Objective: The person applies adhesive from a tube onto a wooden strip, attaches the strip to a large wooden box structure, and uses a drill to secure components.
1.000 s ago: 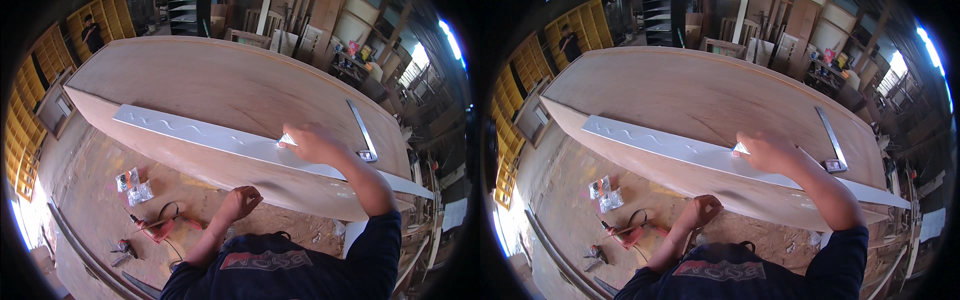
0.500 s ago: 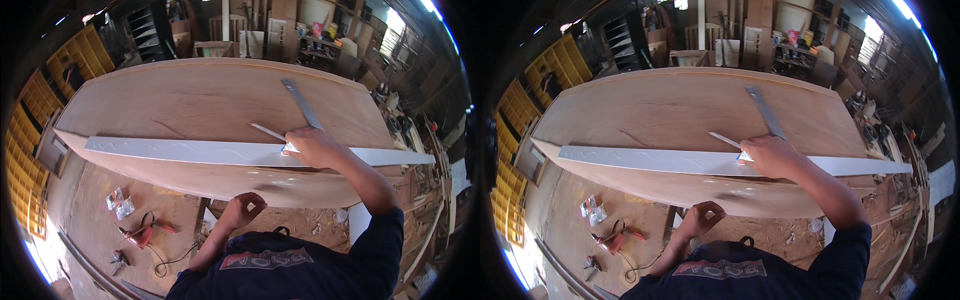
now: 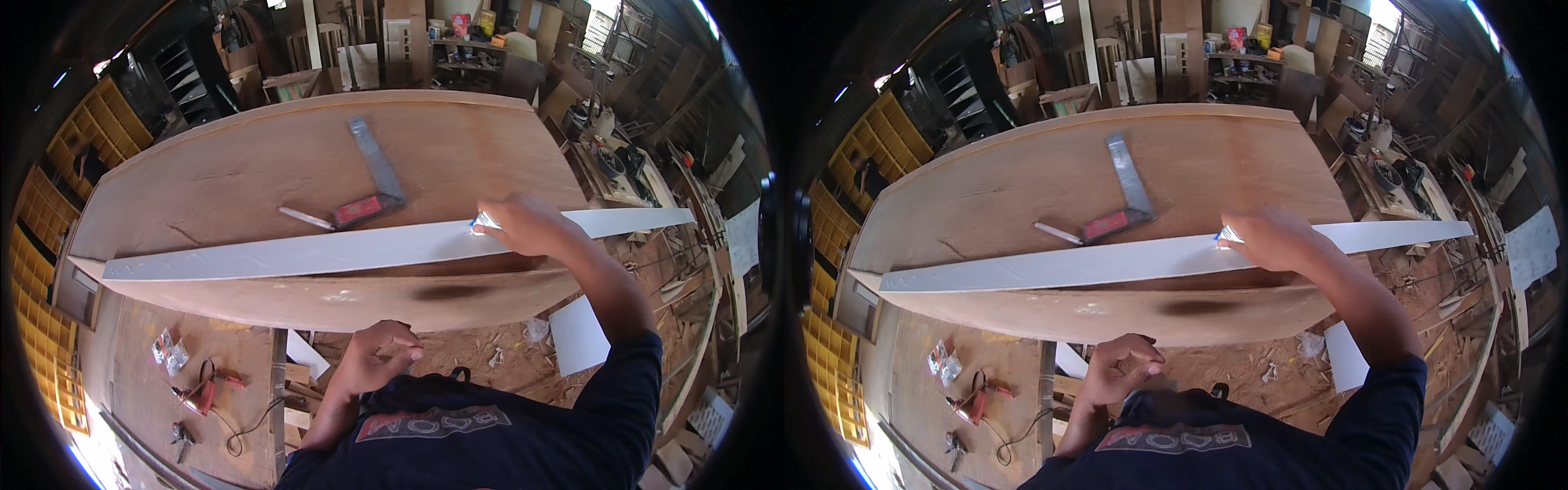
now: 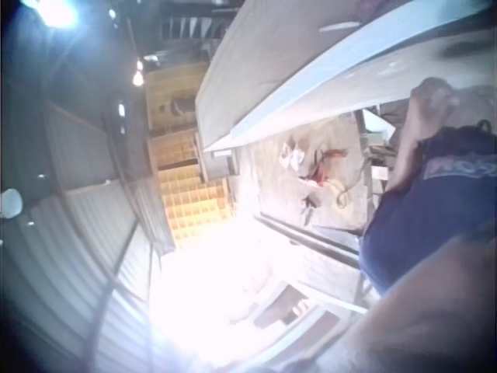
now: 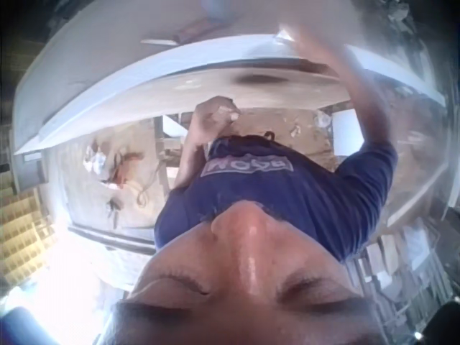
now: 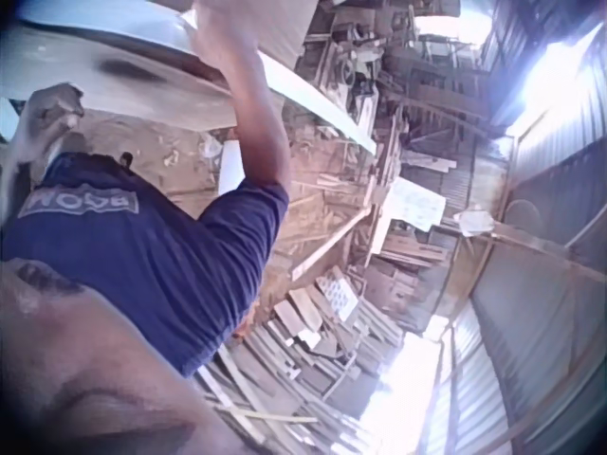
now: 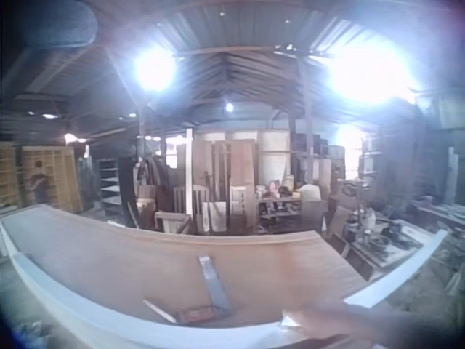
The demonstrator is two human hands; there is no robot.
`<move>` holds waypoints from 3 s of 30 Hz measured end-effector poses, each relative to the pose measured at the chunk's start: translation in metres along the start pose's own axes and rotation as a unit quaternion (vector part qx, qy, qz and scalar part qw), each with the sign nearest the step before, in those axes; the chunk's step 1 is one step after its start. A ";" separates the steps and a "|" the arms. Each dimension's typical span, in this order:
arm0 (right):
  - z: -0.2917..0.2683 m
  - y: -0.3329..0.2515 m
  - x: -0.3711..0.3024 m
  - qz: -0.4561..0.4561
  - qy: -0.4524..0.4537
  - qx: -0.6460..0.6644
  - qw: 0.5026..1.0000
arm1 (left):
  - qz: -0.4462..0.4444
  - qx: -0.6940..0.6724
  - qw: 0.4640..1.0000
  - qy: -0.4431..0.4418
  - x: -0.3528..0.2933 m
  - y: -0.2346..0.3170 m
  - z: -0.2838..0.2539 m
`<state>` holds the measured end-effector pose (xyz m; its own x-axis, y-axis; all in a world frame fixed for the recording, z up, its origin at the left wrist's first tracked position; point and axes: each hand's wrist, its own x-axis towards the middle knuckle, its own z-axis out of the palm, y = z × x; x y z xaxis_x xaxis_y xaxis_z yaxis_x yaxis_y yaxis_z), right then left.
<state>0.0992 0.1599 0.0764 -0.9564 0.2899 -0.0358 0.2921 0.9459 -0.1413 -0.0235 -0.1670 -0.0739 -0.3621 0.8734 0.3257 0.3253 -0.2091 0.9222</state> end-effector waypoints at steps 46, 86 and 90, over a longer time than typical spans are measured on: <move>-0.058 0.170 -0.103 -0.106 0.031 0.132 0.985 | -0.158 0.559 0.814 -0.015 0.132 0.127 -0.042; -0.037 0.267 -0.168 0.053 0.065 0.059 0.995 | 0.056 0.386 0.907 -0.161 0.239 0.092 0.181; -0.031 0.302 -0.194 0.044 0.137 0.147 0.979 | 0.031 0.419 0.880 -0.222 0.260 0.098 0.193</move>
<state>0.3736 0.3939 0.0713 -0.8782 0.4344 0.2001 0.3199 0.8445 -0.4294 0.0827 0.1244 0.0605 -0.0040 0.9964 0.0844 0.9300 -0.0273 0.3664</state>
